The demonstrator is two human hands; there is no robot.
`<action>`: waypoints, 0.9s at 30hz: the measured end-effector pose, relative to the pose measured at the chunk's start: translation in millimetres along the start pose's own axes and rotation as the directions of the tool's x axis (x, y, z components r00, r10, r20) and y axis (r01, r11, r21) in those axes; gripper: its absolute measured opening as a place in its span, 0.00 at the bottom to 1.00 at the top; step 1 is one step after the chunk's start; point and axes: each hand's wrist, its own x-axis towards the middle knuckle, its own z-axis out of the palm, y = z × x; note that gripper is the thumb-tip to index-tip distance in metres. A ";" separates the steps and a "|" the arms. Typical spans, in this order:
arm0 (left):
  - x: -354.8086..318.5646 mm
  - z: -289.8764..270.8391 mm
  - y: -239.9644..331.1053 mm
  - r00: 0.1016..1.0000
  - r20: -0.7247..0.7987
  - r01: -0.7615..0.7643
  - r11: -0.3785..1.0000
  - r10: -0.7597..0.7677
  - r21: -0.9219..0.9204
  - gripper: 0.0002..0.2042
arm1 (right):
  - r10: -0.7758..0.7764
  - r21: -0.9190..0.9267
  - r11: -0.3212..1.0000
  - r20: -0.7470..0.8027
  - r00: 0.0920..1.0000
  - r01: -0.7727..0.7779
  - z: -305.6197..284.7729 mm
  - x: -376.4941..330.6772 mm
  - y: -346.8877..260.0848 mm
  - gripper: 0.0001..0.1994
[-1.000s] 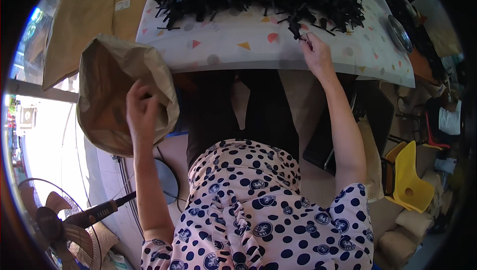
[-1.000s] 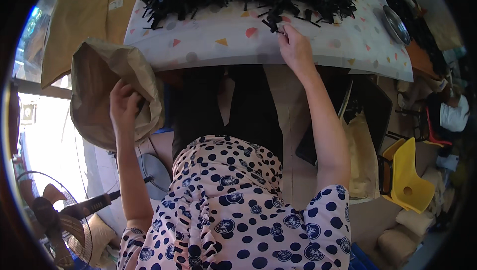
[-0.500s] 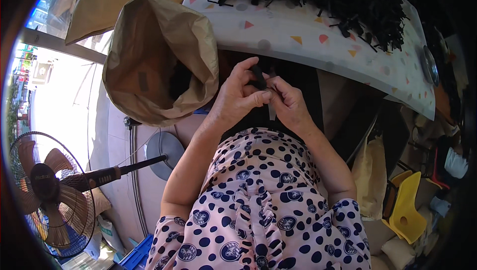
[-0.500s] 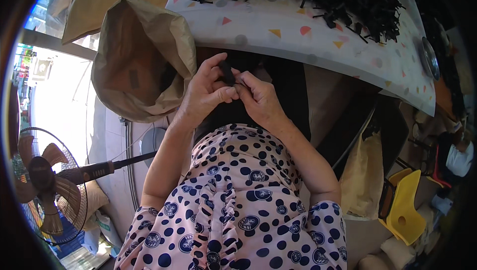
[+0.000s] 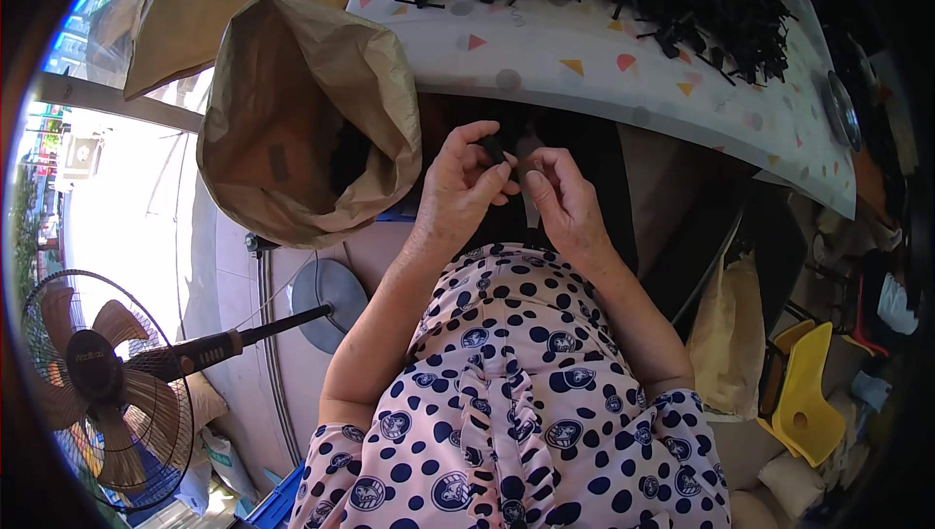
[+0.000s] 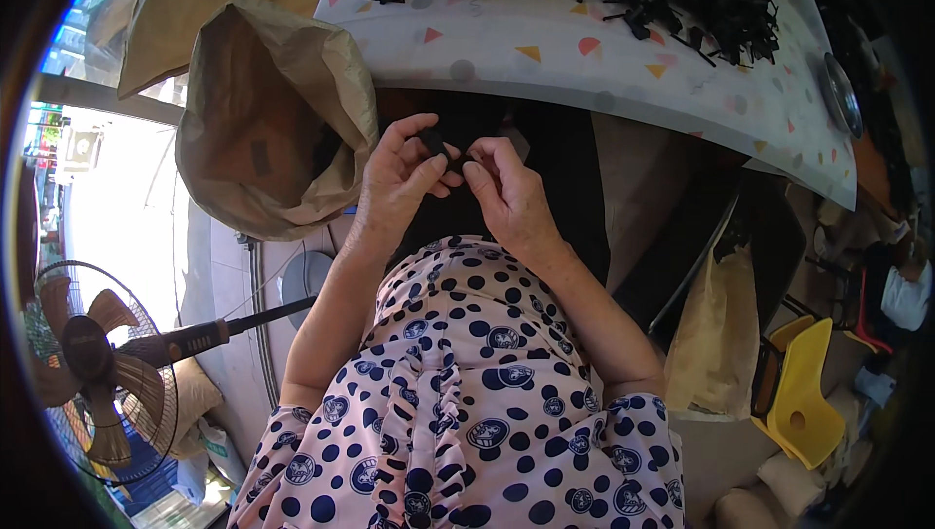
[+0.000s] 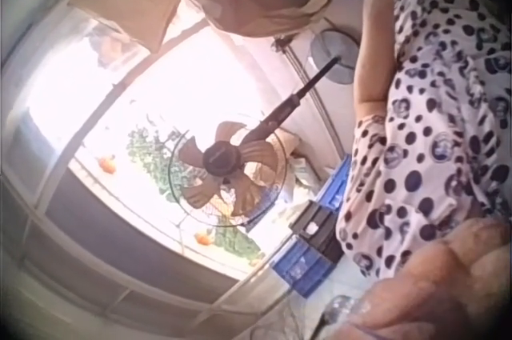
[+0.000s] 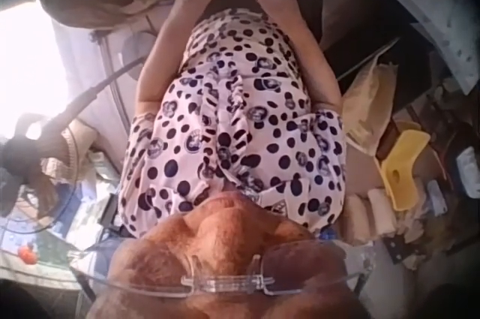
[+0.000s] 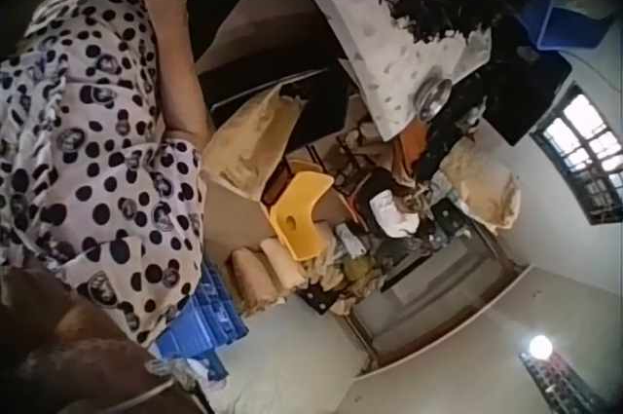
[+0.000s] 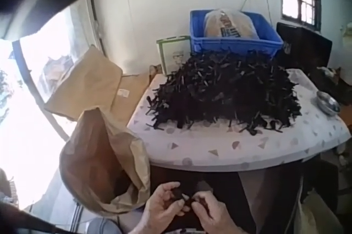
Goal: Sorting small black components into a paper bag on a production table.
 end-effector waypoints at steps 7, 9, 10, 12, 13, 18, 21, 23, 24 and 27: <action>0.3 6.1 -1.0 0.996 0.083 -0.051 0.990 0.041 0.131 0.16 | -0.040 0.034 0.999 0.068 0.997 0.038 -4.8 3.5 -11.6 0.11; 0.3 7.8 1.5 0.994 0.103 -0.068 0.968 0.045 0.242 0.15 | -0.034 0.044 0.999 0.074 0.997 0.031 -5.6 3.3 -12.2 0.11; 0.1 8.5 2.7 0.993 0.107 -0.066 0.967 0.041 0.246 0.15 | -0.030 0.050 0.998 0.086 0.996 0.026 -5.7 3.1 -12.0 0.11; -0.5 10.7 5.4 0.991 0.136 -0.046 0.953 0.004 0.300 0.16 | -0.020 0.057 0.998 0.082 0.996 0.016 -5.7 2.7 -9.7 0.11; -0.8 11.8 6.4 0.990 0.140 -0.045 0.952 0.002 0.303 0.16 | -0.012 0.060 0.998 0.082 0.997 0.007 -5.6 2.0 -9.0 0.11; -1.0 12.6 10.3 0.991 0.134 -0.035 0.915 -0.021 0.402 0.15 | -0.026 0.045 0.999 0.072 0.997 0.023 -5.6 0.7 -8.0 0.11; -0.7 15.1 10.7 0.992 0.126 -0.072 0.898 0.019 0.433 0.15 | -0.042 0.023 0.999 0.068 0.997 0.041 -5.6 1.0 -9.1 0.11; -1.6 14.6 12.9 0.991 0.125 -0.105 0.842 0.045 0.529 0.14 | -0.047 0.027 0.999 0.060 0.997 0.046 -4.7 1.1 -9.6 0.11; -1.9 14.4 13.5 0.990 0.125 -0.135 0.776 0.072 0.617 0.14 | -0.039 0.032 0.999 0.055 0.998 0.037 -3.8 1.3 -9.5 0.11; -1.5 14.4 5.1 0.970 0.102 -0.231 0.689 0.222 0.687 0.14 | -0.040 0.015 0.999 0.026 0.999 0.040 1.2 3.6 -6.4 0.10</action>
